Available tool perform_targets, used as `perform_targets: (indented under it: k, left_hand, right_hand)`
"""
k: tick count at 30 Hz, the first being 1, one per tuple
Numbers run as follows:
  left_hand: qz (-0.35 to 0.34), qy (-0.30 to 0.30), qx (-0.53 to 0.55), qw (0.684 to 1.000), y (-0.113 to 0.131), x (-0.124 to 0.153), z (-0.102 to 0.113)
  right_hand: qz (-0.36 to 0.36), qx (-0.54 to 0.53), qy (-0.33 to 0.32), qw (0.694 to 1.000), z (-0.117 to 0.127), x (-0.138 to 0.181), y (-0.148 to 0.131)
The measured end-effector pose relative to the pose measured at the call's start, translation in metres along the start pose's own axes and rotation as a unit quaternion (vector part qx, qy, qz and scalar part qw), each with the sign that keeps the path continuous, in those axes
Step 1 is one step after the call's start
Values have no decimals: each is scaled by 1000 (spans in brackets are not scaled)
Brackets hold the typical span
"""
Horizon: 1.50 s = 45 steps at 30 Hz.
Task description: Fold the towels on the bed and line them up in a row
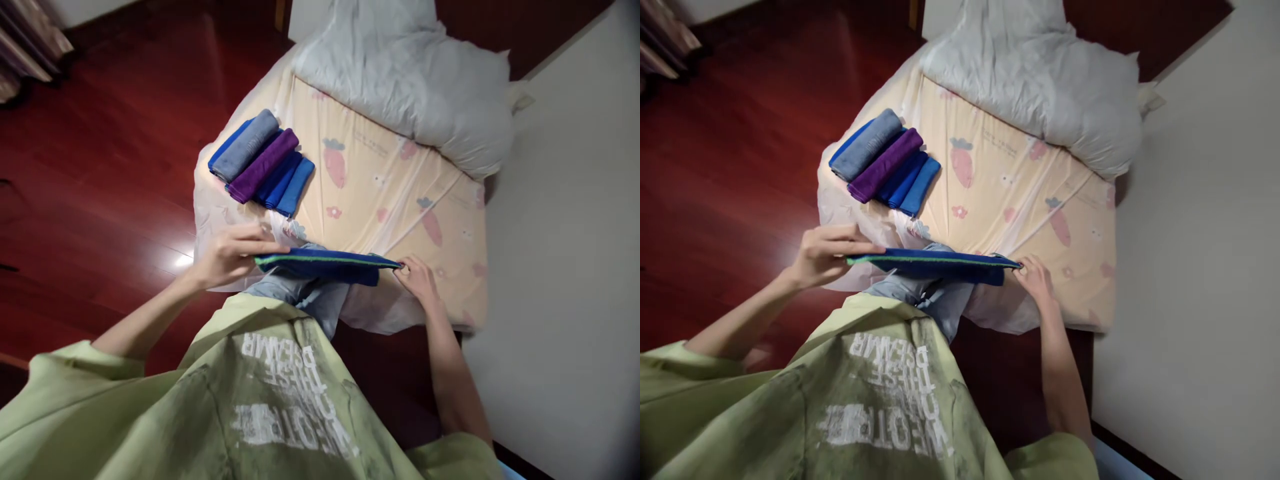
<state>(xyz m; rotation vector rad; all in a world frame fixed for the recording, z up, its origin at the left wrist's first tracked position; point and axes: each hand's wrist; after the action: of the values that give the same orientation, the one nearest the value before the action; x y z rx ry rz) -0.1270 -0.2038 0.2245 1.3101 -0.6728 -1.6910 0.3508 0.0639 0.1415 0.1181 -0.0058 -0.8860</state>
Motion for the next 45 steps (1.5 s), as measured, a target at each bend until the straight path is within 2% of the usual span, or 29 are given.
perform_targets:
  k: [2, 5, 8, 10, 13, 15, 17, 20, 24, 26, 28, 31, 35, 39, 45]
  left_hand:
    - [-30, 34, -1, 999, 15, -31, -3]
    - [-53, 63, -19, 996, 47, -72, -7]
    - [-76, 108, -39, 990, 75, -102, -9]
    - [-99, 135, -39, 985, 87, -115, -9]
    - [-111, 150, -53, 981, 94, -128, -8]
    - [-95, 149, -74, 981, 91, -136, -6]
    - [-69, 147, -86, 983, 84, -149, -3]
    - [-4, 181, -54, 982, 68, -179, 2]
    - [118, 215, 83, 966, 45, -220, 2]
    - [161, 211, 136, 954, 35, -233, -1]
    - [177, 208, 157, 949, 26, -238, -7]
    - [173, 196, 150, 954, 18, -237, -13]
    - [159, 184, 95, 965, 17, -230, -12]
    - [165, 159, 38, 973, 27, -226, -5]
    - [209, 83, 60, 973, 50, -225, 8]
  right_hand:
    - [2, -41, 3, 999, -4, 13, 3]
    - [14, -137, -11, 990, -24, 33, -18]
    - [20, -229, -47, 972, -51, 58, -63]
    - [2, -254, -54, 966, -69, 78, -99]
    - [-8, -282, -23, 959, -89, 105, -144]
    - [-35, -317, 17, 948, -95, 115, -154]
    - [-78, -349, 61, 932, -90, 120, -143]
    - [-155, -363, 122, 911, -65, 122, -88]
    - [-279, -350, 225, 865, -10, 135, 7]
    - [-291, -330, 269, 857, 21, 145, 41]
    - [-283, -291, 299, 864, 48, 155, 61]
    - [-272, -210, 313, 885, 78, 170, 69]
    - [-276, -142, 317, 896, 101, 191, 62]
    - [-287, -121, 319, 895, 120, 206, 59]
    - [-276, -103, 267, 917, 162, 225, 73]
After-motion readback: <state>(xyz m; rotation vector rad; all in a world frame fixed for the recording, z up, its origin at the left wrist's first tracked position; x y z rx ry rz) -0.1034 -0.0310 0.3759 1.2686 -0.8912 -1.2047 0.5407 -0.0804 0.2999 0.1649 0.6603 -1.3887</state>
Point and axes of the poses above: each hand's wrist, its own x-axis away from the middle knuckle, its own z-axis out of the back of the hand, y = z × x, and after that the axes turned 13 degrees about x, right-handed
